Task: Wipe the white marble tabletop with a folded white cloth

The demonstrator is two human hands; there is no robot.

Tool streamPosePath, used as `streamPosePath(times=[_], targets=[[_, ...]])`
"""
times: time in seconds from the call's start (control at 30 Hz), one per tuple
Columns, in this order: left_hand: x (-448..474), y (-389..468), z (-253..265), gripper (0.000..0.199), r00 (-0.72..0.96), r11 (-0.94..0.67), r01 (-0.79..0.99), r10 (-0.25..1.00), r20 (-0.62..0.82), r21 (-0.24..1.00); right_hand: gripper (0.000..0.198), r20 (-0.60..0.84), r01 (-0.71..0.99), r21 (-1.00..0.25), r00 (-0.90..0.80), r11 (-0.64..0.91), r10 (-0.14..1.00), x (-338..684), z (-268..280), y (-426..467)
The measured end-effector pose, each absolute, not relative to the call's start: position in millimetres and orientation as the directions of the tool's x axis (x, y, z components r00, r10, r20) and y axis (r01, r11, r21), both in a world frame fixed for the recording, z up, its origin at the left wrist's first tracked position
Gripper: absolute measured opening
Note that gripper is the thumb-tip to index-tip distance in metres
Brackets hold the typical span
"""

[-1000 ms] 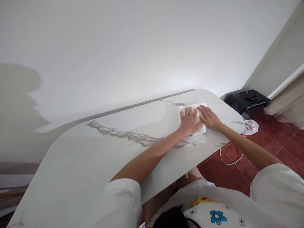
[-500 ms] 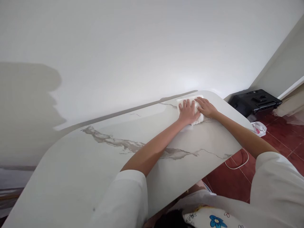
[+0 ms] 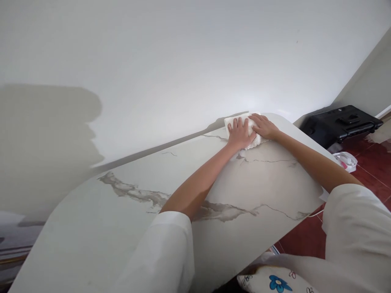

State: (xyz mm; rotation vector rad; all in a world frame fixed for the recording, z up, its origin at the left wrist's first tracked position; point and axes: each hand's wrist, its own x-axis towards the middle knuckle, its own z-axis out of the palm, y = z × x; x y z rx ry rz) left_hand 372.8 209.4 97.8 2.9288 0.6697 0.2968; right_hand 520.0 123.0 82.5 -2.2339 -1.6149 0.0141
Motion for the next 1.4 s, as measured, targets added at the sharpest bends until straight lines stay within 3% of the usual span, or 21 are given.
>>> streamPosePath(times=[0.37,0.63,0.97,1.4], targets=[[372,201,100,0.066,0.885,-0.894,0.409,0.437,0.162,0.182,0.058,0.167,0.897,-0.291,0.389,-0.331,0.906,502,93,109],[347,155,97,0.067,0.903,-0.917,0.368,0.392,0.176,0.156,0.058,0.232,0.909,-0.29,0.371,-0.3,0.899,486,81,57],[311,90,96,0.066,0.941,-0.955,0.267,0.287,0.18,0.126,0.057,0.37,0.955,-0.161,0.291,-0.248,0.882,446,72,-25],[272,16,100,0.07,0.955,-0.961,0.231,0.253,0.154,0.149,0.057,0.302,0.923,-0.183,0.381,-0.339,0.874,408,77,-103]])
